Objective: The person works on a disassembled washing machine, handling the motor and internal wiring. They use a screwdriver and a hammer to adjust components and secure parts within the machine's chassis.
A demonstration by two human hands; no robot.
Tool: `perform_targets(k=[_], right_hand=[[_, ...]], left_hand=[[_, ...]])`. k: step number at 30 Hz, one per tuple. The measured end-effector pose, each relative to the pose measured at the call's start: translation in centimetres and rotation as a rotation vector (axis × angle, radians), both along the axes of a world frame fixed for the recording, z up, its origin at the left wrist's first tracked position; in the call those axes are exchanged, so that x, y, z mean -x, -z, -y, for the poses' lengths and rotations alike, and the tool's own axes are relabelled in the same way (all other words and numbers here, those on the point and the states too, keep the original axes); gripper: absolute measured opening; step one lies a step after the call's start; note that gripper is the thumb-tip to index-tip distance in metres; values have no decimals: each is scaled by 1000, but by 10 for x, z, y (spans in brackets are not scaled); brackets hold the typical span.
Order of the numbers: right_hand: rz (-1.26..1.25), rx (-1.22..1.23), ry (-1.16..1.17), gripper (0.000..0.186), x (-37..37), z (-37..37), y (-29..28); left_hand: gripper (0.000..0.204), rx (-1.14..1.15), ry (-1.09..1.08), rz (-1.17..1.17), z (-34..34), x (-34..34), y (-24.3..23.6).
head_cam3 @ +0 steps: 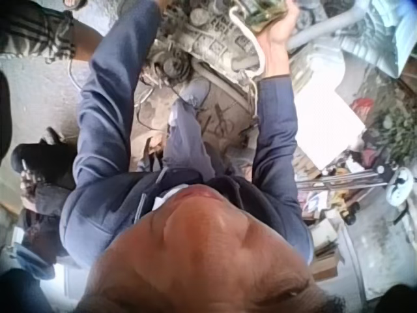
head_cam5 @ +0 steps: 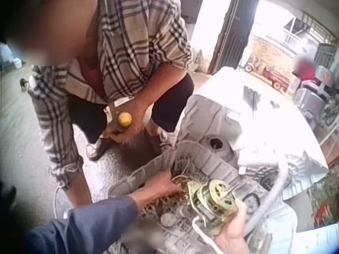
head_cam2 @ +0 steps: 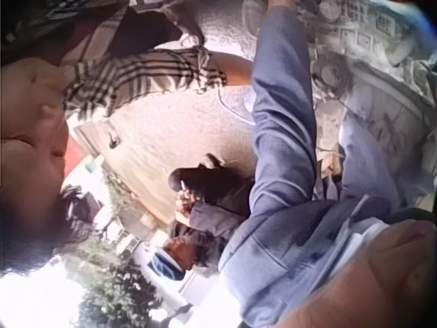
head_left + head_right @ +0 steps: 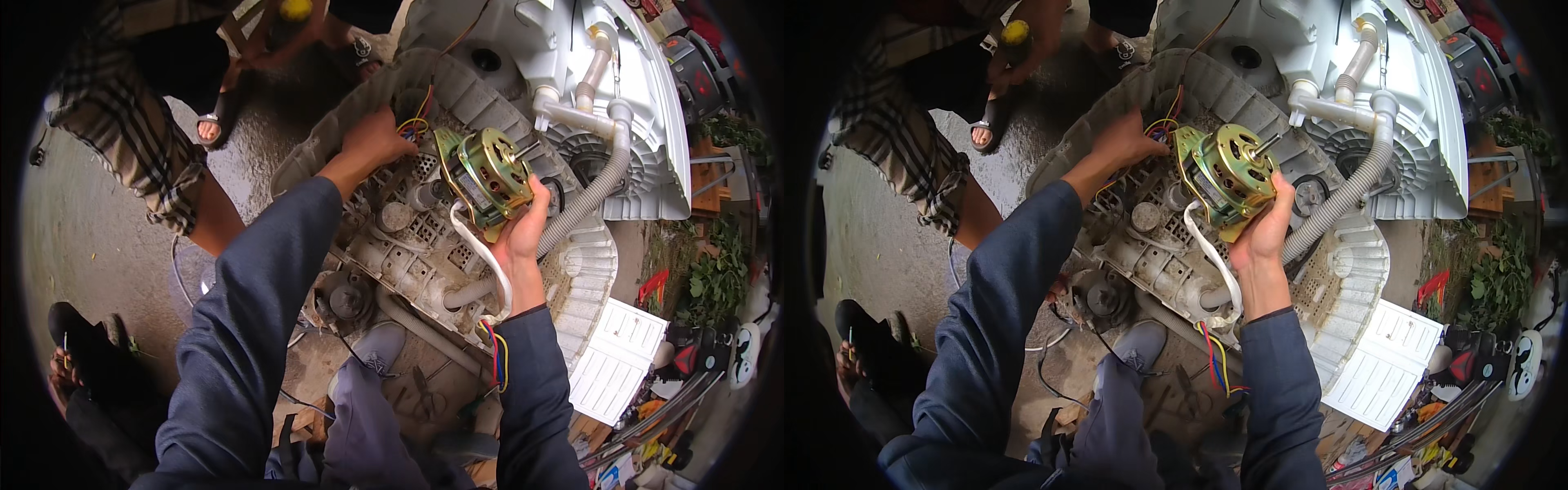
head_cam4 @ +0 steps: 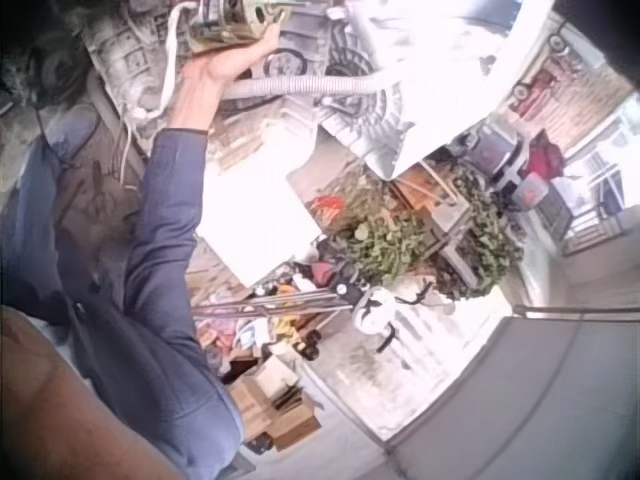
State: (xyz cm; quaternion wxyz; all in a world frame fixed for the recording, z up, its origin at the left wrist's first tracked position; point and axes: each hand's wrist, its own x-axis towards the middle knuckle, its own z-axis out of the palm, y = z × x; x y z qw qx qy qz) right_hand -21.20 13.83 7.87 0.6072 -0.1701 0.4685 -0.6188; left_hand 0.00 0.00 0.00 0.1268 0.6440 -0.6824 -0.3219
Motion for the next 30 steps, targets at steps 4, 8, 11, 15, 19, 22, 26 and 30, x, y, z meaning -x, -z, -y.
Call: perform_targets(k=[4, 8, 11, 15, 19, 22, 26, 30], right_hand=[[2, -18, 48, 51, -3, 12, 13], [-62, -1, 16, 50, 6, 25, 28], [-47, 26, -26, 48, 3, 44, 36], [-77, 65, -76, 48, -3, 65, 41], [-82, 54, -84, 47, -2, 79, 61], [-146, 45, -105, 51, -3, 84, 71], [-130, 58, -111, 51, -5, 86, 77], [-157, 66, -97, 51, 1, 86, 89]], left_hand=[[46, 43, 29, 42, -1, -31, -25], [35, 375, 26, 109, -4, -63, -60], [30, 375, 2, 50, 1, -81, -63], [33, 260, -14, -151, -2, -80, -52], [38, 317, -47, -245, -2, -78, -35], [37, 313, -80, -360, -2, -78, -30], [38, 296, -107, -452, 1, -82, -25], [42, 317, -108, -398, -1, -83, -21]])
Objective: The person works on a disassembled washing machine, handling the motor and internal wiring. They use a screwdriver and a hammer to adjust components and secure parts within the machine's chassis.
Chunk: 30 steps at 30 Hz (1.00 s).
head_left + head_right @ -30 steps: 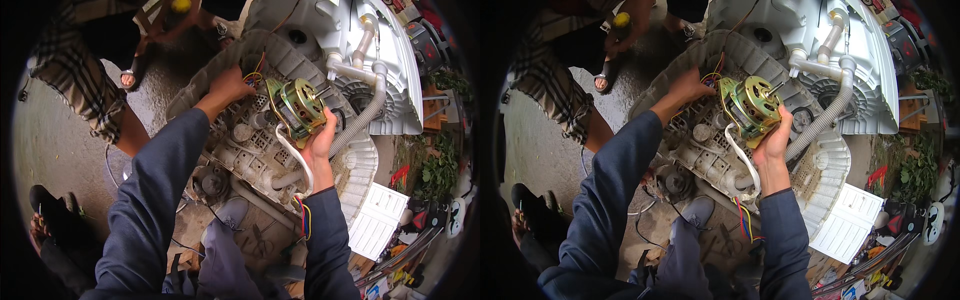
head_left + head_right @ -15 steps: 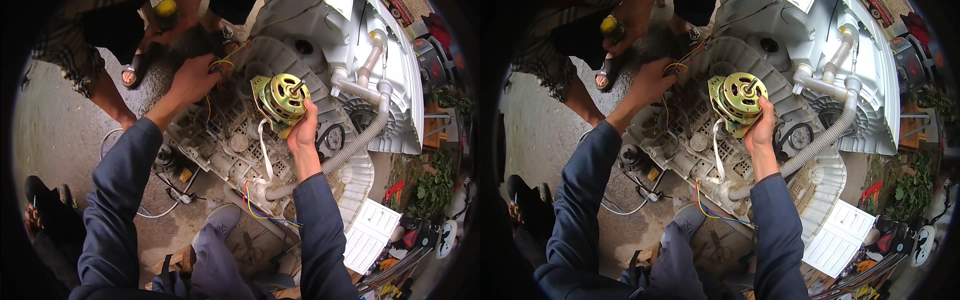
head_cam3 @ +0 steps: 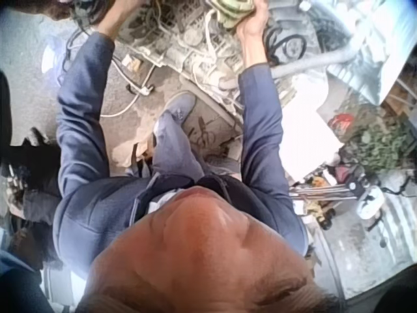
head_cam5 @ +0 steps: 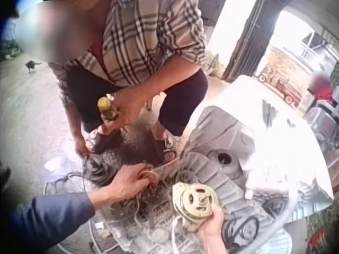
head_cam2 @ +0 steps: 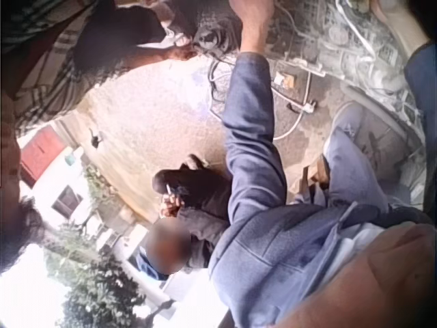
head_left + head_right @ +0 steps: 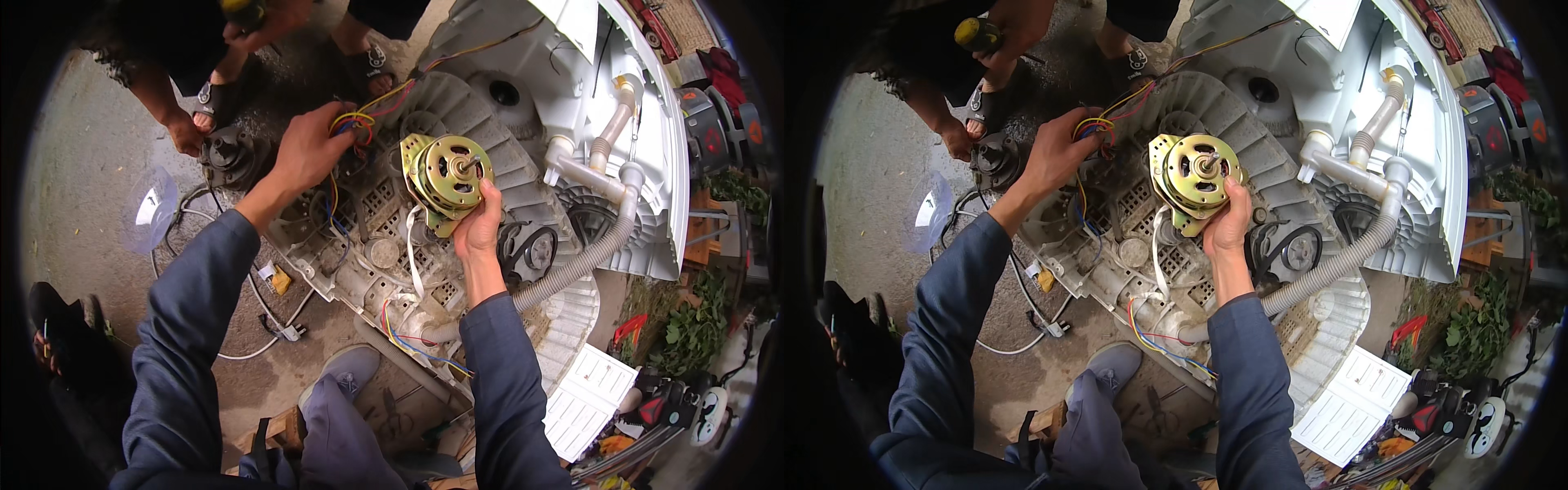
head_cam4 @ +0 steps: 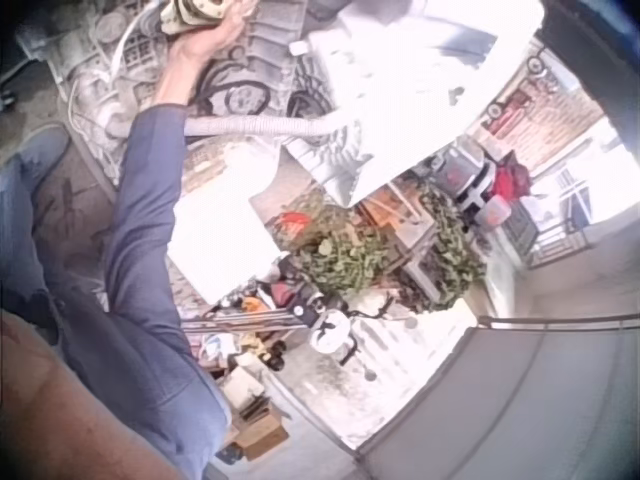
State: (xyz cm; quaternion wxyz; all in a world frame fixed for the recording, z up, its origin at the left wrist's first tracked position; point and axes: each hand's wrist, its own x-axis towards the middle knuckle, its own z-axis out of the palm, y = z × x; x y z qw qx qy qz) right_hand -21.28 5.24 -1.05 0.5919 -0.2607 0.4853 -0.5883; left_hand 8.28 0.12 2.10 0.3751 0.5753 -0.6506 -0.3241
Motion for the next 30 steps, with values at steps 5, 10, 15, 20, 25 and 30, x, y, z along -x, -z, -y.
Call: perform_targets(k=[5, 10, 15, 20, 25, 30], right_hand=[[3, 30, 20, 51, 4, -6, 9], [27, 41, 58, 52, 0, -8, 12], [39, 49, 133, 52, -6, -12, 16], [87, 22, 121, 52, -7, -15, 17], [116, -36, 53, 51, -3, -15, 10], [51, -64, -39, 49, 2, -15, 4]], left_hand=[[40, -4, -17, -1, -8, 0, 5], [42, 60, 14, 63, -8, -2, 9], [43, 32, 25, 86, -9, -2, 6], [43, 27, 15, 81, -10, -1, 9], [44, 37, 11, 99, -11, -1, 10], [33, 69, -25, 171, -15, 4, -2]])
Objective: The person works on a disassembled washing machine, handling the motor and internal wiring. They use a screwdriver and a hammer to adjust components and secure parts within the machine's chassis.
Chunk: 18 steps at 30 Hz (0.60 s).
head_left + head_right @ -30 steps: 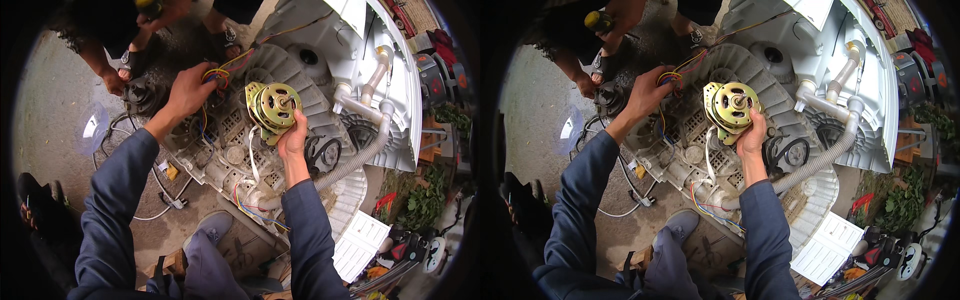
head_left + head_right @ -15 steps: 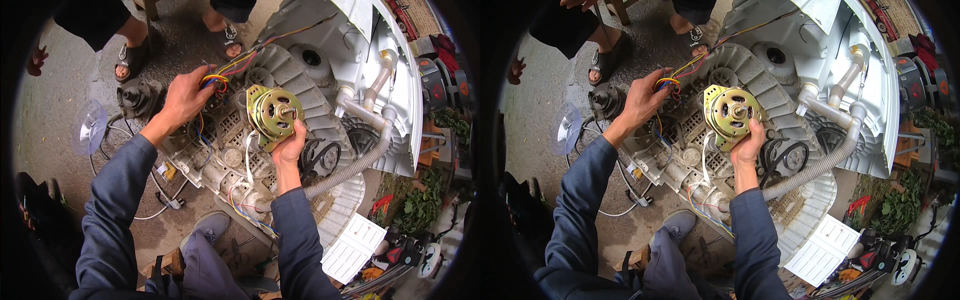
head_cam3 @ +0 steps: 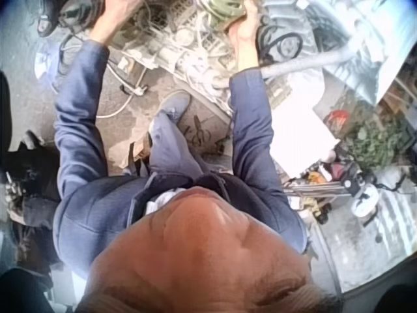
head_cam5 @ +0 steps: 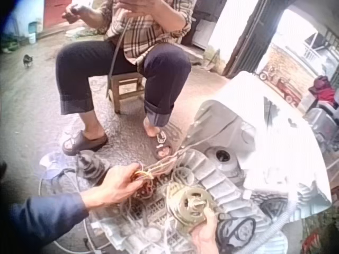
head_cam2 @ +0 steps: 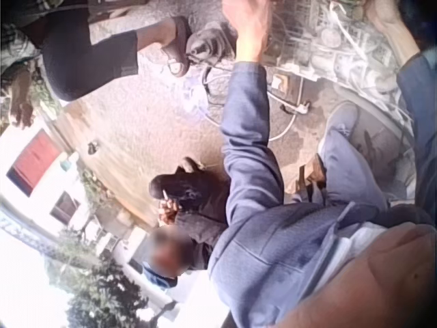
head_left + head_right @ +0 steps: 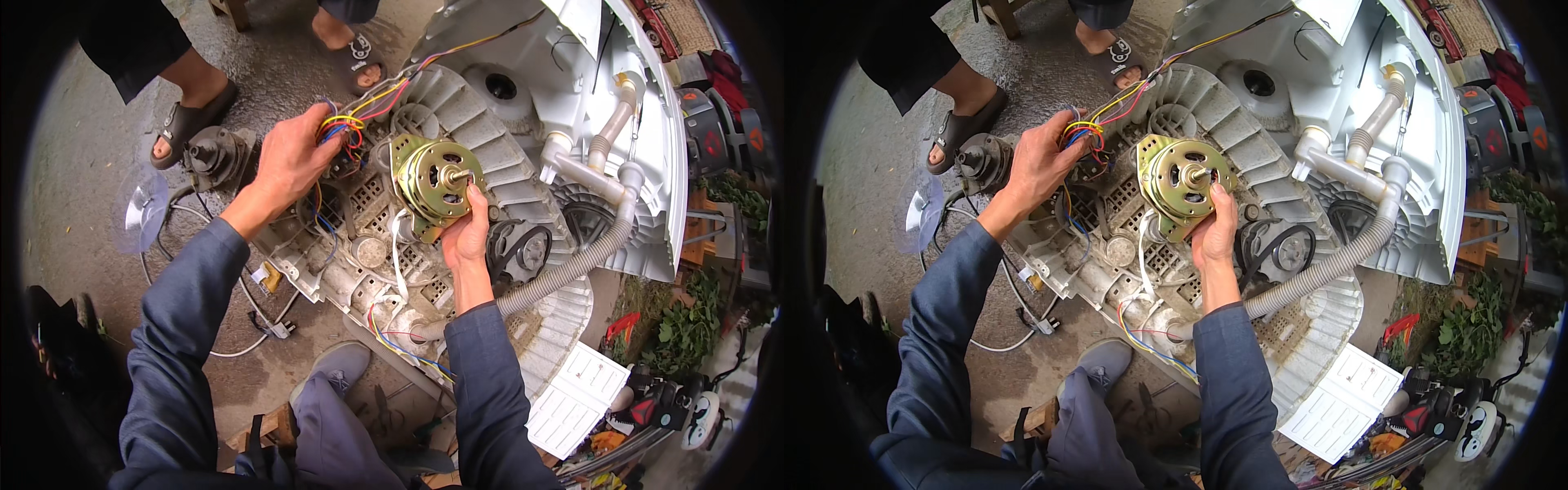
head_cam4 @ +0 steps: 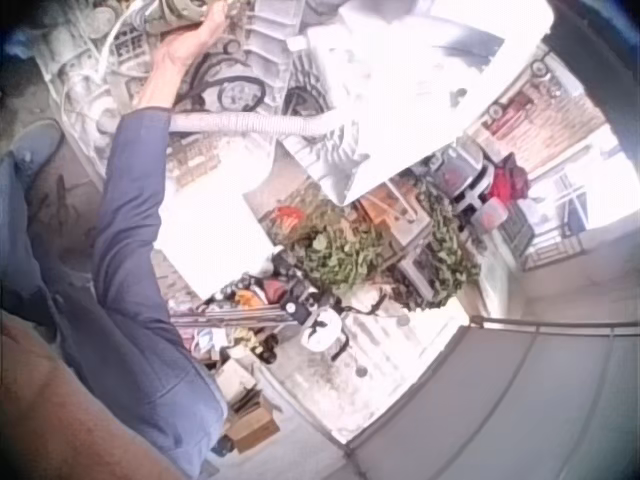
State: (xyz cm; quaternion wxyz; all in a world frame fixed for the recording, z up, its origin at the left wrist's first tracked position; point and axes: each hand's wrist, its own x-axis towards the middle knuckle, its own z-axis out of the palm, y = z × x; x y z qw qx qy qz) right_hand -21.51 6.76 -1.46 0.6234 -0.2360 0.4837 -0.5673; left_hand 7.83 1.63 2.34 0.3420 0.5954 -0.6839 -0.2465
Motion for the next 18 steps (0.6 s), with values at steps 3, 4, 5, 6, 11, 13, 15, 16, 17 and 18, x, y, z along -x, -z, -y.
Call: perform_targets(k=[3, 4, 5, 6, 11, 13, 15, 16, 17, 18], right_hand=[[12, -10, 21, 47, -9, 0, -10], [15, -1, 24, 52, -9, -1, -11], [-9, 0, 28, 52, -10, -3, -12], [-39, 1, 39, 52, -7, -5, -13], [-58, -30, 10, 54, -8, -5, -15], [-14, -20, -11, 55, -6, -4, -20], [-10, -8, -1, 55, -7, -3, -16], [-9, -3, 0, 55, -9, -2, -14], [-6, 1, 8, 55, -12, -2, -14], [-13, 3, 31, 54, -7, -3, -12]], left_hand=[[32, 331, -101, 195, -14, 13, -18], [32, 523, -136, 270, -16, 21, -28], [32, 715, -171, 343, -20, 30, -34], [31, 600, -74, 323, -29, 41, -35], [23, -248, 504, 99, -48, 68, -22], [22, -329, 550, 187, -43, 65, 12], [35, -369, 549, 69, -30, 61, 43], [40, -239, 478, 44, -25, 60, 72], [46, -109, 408, 21, -21, 59, 92], [50, -128, 288, -7, -17, 68, 81]])
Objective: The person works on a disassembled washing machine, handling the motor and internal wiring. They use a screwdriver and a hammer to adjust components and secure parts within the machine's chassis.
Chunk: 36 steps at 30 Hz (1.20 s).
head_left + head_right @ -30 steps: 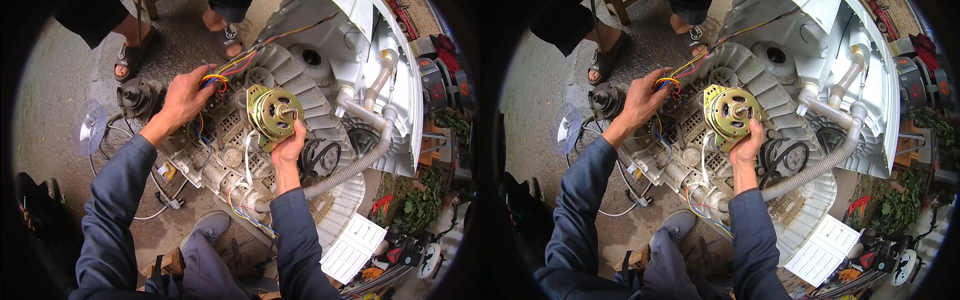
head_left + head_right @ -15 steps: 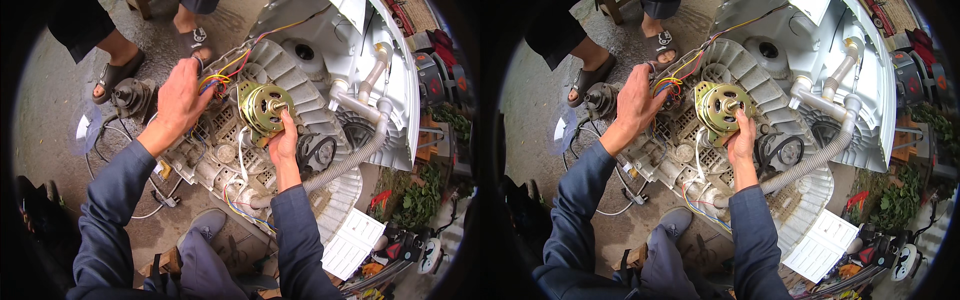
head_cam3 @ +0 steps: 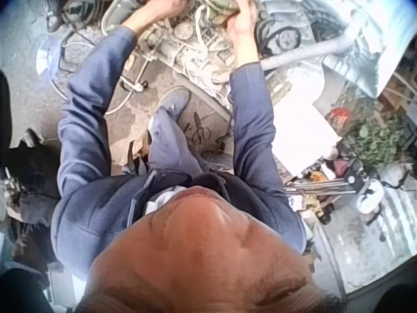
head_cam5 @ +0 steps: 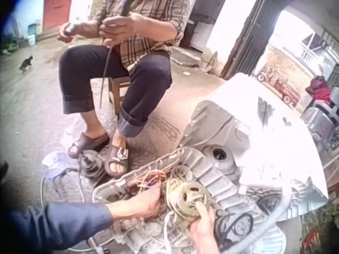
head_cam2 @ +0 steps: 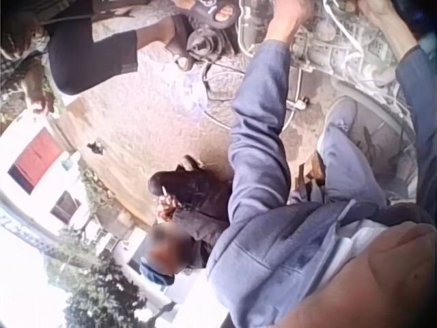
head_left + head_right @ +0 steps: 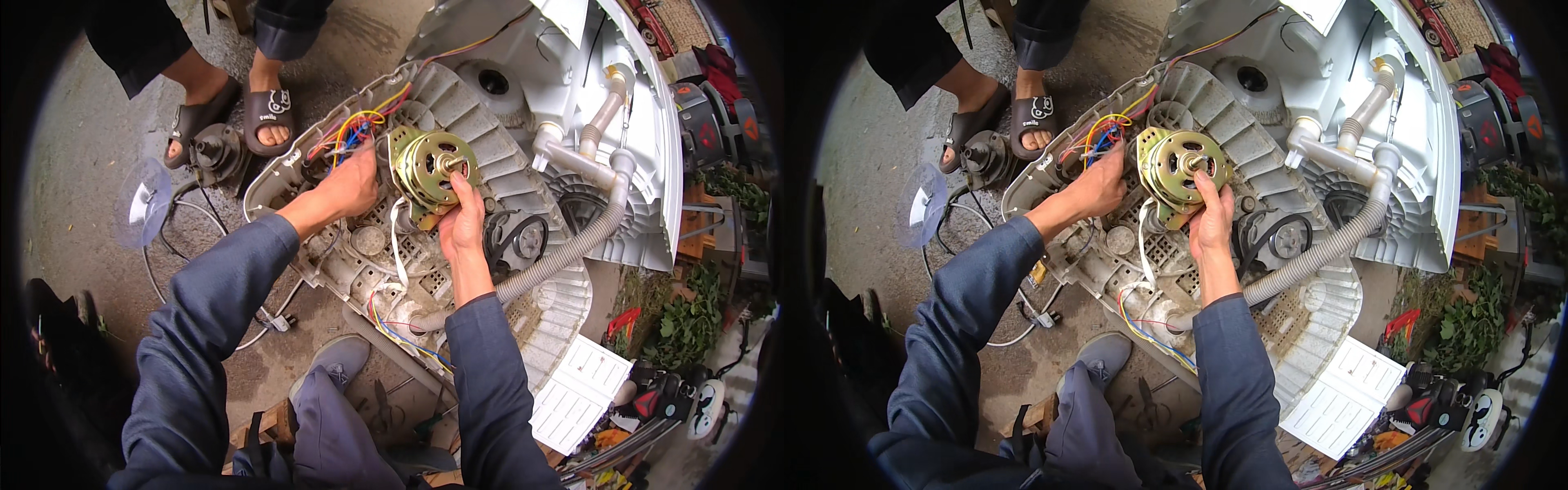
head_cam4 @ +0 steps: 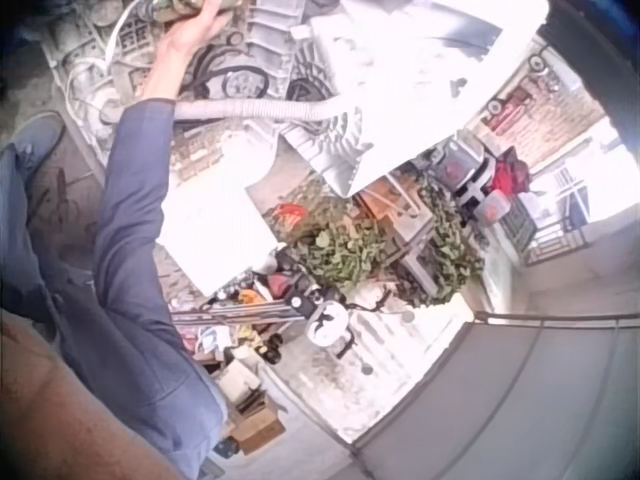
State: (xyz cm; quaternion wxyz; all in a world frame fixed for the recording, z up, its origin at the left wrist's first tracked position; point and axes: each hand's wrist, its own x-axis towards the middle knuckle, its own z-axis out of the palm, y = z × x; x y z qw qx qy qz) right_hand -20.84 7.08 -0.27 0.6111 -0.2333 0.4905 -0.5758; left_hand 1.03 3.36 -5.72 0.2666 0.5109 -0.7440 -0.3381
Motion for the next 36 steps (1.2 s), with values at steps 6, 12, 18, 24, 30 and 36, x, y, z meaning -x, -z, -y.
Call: perform_targets(k=[6, 12, 18, 24, 30, 36], right_hand=[[8, 22, 43, 52, -1, -1, 3], [-28, 20, 55, 50, -3, -1, 4], [-21, 18, 106, 47, -8, -1, 0], [-5, 14, 101, 49, -4, 0, 2], [-14, 6, 42, 50, 0, 3, 2], [-86, -5, 41, 52, -4, 1, -2]], left_hand=[[65, -37, -183, -5, 17, 21, -28], [48, -49, -185, -123, 38, 20, -14], [41, -127, -201, -201, 44, 17, -2], [40, -155, -170, -239, 46, 14, -5], [43, -188, -143, -262, 48, 10, -6], [47, -197, -142, -247, 48, 8, -4]])
